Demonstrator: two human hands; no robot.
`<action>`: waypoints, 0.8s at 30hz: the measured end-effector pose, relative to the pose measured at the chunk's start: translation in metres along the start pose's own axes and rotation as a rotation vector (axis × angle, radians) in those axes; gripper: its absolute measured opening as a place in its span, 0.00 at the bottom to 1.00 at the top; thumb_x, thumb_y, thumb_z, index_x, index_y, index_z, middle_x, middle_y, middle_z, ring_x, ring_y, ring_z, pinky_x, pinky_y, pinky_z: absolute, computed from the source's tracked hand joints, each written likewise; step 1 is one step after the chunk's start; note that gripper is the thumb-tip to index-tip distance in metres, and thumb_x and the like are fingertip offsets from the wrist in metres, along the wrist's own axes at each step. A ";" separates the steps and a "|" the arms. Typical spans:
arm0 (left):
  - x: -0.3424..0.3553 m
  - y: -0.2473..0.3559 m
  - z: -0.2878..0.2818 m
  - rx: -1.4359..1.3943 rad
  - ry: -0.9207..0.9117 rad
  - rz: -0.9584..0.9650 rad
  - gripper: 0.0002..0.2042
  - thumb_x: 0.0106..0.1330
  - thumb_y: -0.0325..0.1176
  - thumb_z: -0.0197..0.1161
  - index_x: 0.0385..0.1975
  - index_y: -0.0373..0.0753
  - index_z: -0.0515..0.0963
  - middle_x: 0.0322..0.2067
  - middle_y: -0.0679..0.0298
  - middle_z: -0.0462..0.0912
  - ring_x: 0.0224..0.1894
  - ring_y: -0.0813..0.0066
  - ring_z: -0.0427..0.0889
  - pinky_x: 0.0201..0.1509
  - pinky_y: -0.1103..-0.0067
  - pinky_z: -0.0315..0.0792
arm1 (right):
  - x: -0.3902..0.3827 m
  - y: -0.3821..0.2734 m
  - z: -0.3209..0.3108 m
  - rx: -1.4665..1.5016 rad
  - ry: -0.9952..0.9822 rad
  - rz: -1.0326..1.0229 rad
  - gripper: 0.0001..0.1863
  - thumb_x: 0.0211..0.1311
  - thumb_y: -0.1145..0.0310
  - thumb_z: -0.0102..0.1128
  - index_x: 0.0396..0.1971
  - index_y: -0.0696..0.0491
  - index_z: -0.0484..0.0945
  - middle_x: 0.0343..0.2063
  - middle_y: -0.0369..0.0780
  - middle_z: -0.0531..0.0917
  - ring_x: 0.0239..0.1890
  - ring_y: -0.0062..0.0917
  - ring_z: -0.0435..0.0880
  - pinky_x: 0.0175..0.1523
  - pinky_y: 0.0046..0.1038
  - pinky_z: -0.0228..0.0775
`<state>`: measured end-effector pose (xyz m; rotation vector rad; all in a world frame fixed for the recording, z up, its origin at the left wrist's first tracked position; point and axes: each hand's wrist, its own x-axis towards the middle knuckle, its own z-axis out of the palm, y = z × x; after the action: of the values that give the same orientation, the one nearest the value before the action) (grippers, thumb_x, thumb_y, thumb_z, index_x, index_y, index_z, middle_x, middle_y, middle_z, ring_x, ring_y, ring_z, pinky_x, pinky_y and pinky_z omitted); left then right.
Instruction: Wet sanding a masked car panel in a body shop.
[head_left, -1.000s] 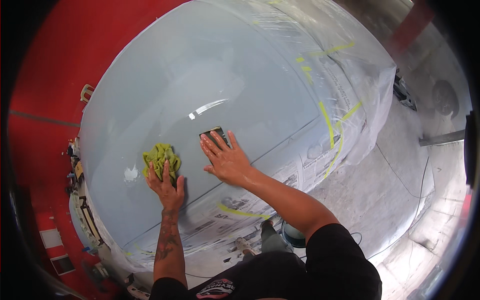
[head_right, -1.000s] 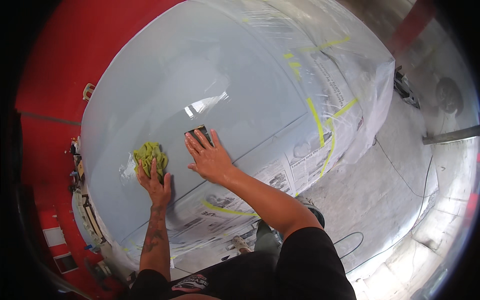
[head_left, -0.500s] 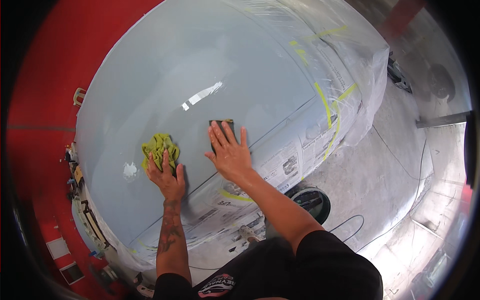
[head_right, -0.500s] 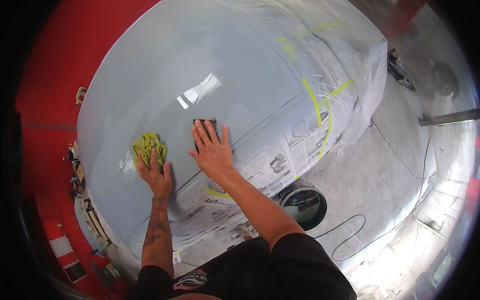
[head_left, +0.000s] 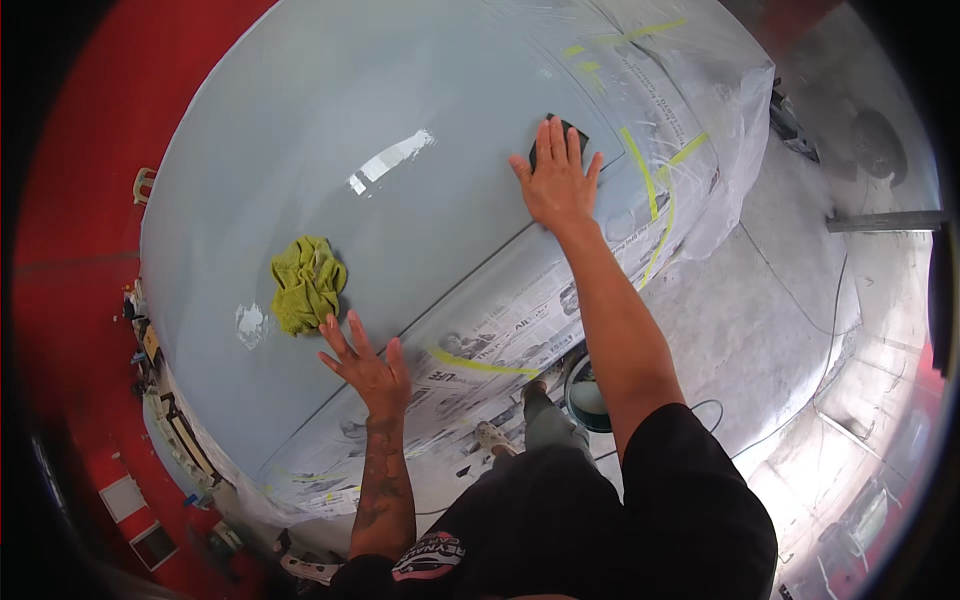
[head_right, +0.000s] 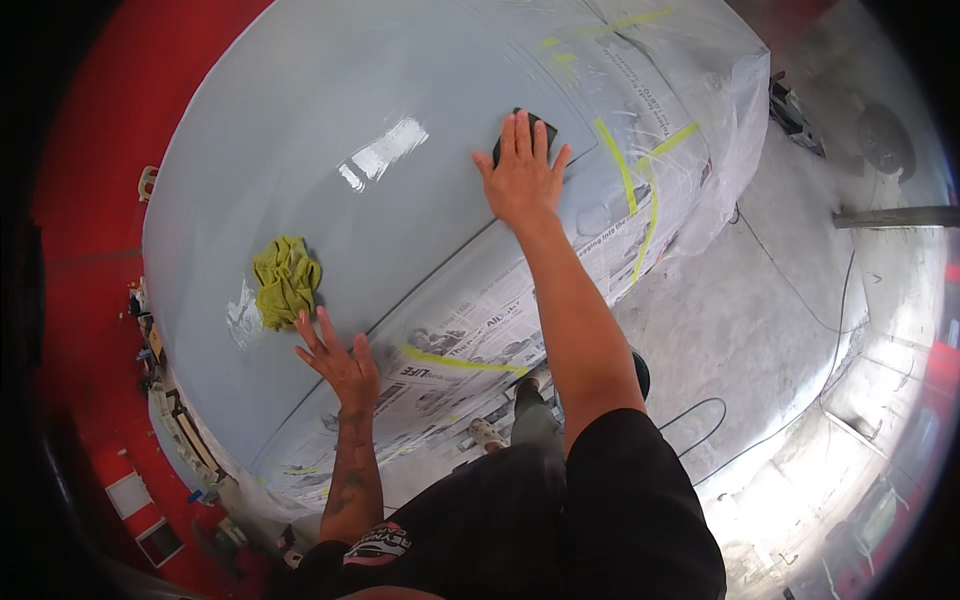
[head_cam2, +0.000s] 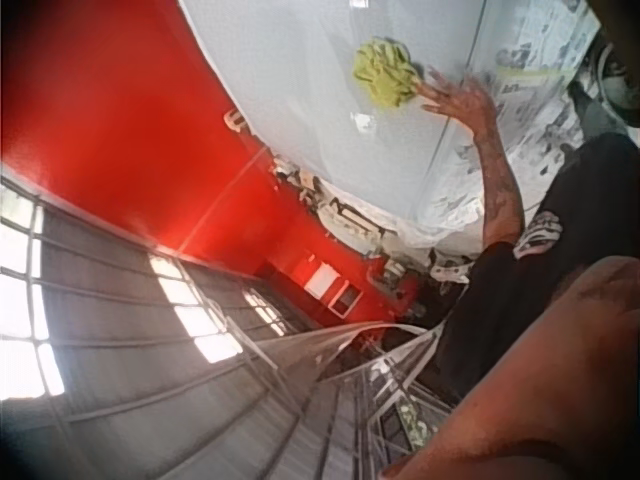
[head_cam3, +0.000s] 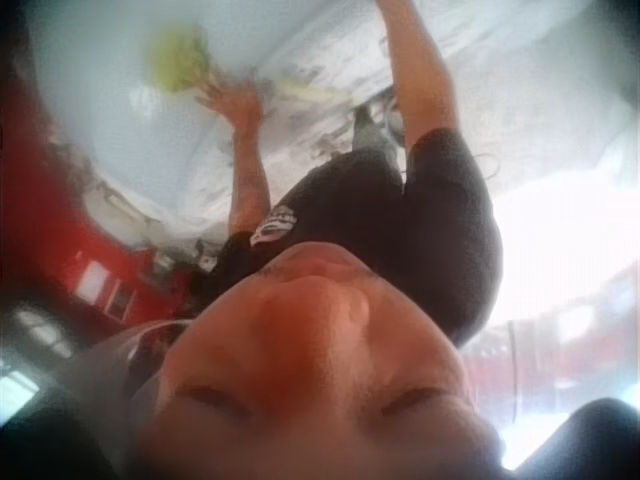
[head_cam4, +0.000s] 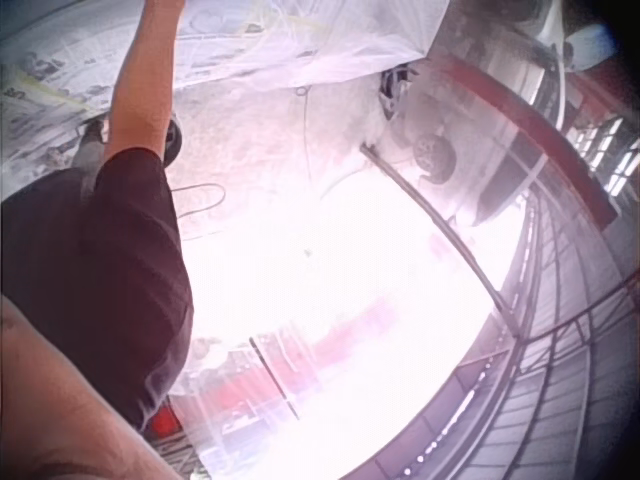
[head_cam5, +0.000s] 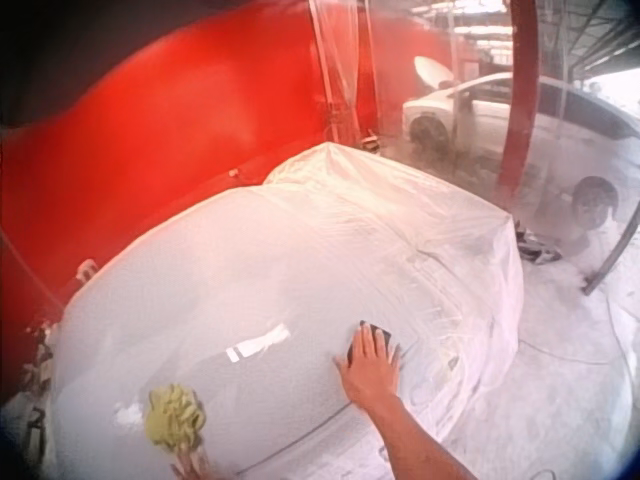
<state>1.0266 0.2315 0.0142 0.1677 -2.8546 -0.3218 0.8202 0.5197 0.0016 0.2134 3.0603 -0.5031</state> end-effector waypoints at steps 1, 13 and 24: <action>-0.003 0.006 0.006 -0.024 -0.016 0.052 0.33 0.71 0.46 0.50 0.72 0.40 0.51 0.72 0.47 0.44 0.75 0.43 0.39 0.70 0.41 0.29 | 0.017 0.009 -0.008 0.007 -0.023 0.087 0.37 0.74 0.44 0.31 0.74 0.51 0.44 0.75 0.36 0.45 0.76 0.33 0.43 0.74 0.54 0.34; -0.008 0.012 0.030 0.082 -0.054 0.057 0.31 0.70 0.47 0.48 0.70 0.40 0.56 0.71 0.50 0.53 0.74 0.47 0.48 0.70 0.43 0.36 | 0.090 0.018 0.021 -0.029 0.044 -0.175 0.39 0.73 0.41 0.30 0.74 0.52 0.43 0.75 0.37 0.45 0.76 0.35 0.42 0.75 0.52 0.33; -0.003 0.012 0.024 0.107 -0.097 0.025 0.31 0.71 0.52 0.46 0.68 0.41 0.59 0.69 0.49 0.56 0.73 0.44 0.50 0.70 0.43 0.38 | 0.087 0.070 -0.009 -0.123 -0.061 -0.453 0.32 0.73 0.42 0.33 0.73 0.35 0.49 0.75 0.37 0.47 0.76 0.35 0.43 0.75 0.50 0.34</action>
<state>1.0218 0.2482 -0.0065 0.1404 -2.9693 -0.1767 0.7433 0.5992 -0.0169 -0.4985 3.0577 -0.3213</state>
